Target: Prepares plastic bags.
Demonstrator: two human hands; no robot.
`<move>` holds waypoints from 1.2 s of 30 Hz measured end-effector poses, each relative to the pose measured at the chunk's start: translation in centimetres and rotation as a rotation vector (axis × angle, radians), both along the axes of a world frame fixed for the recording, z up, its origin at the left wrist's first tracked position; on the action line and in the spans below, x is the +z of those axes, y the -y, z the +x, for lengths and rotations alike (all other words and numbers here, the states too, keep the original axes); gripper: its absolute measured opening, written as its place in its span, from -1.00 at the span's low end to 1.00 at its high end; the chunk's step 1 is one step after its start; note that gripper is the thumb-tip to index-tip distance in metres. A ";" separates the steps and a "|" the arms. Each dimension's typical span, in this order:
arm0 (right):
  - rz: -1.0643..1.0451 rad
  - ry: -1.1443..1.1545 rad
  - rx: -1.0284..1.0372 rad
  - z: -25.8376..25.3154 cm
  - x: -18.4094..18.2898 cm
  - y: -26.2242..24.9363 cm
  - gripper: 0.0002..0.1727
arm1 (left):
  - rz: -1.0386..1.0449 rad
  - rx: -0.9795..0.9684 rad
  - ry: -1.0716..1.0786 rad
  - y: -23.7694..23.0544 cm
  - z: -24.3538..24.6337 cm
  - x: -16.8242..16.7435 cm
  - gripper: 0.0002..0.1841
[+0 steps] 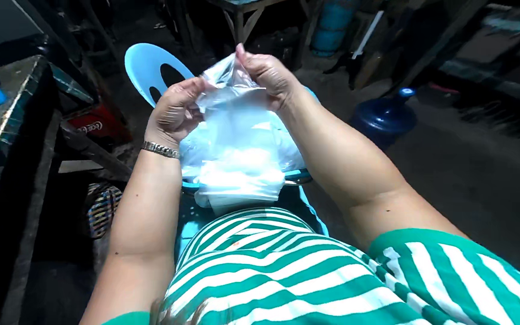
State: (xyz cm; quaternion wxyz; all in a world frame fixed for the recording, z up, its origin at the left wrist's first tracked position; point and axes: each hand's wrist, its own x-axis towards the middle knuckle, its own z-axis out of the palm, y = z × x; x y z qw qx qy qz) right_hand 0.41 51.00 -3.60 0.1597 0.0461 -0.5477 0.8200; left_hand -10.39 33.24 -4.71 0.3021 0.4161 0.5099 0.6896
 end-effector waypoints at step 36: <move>0.391 0.117 -0.379 -0.7 -0.4 -0.8 -0.66 | -0.268 0.555 -0.301 -1.1 0.0 -0.3 -0.47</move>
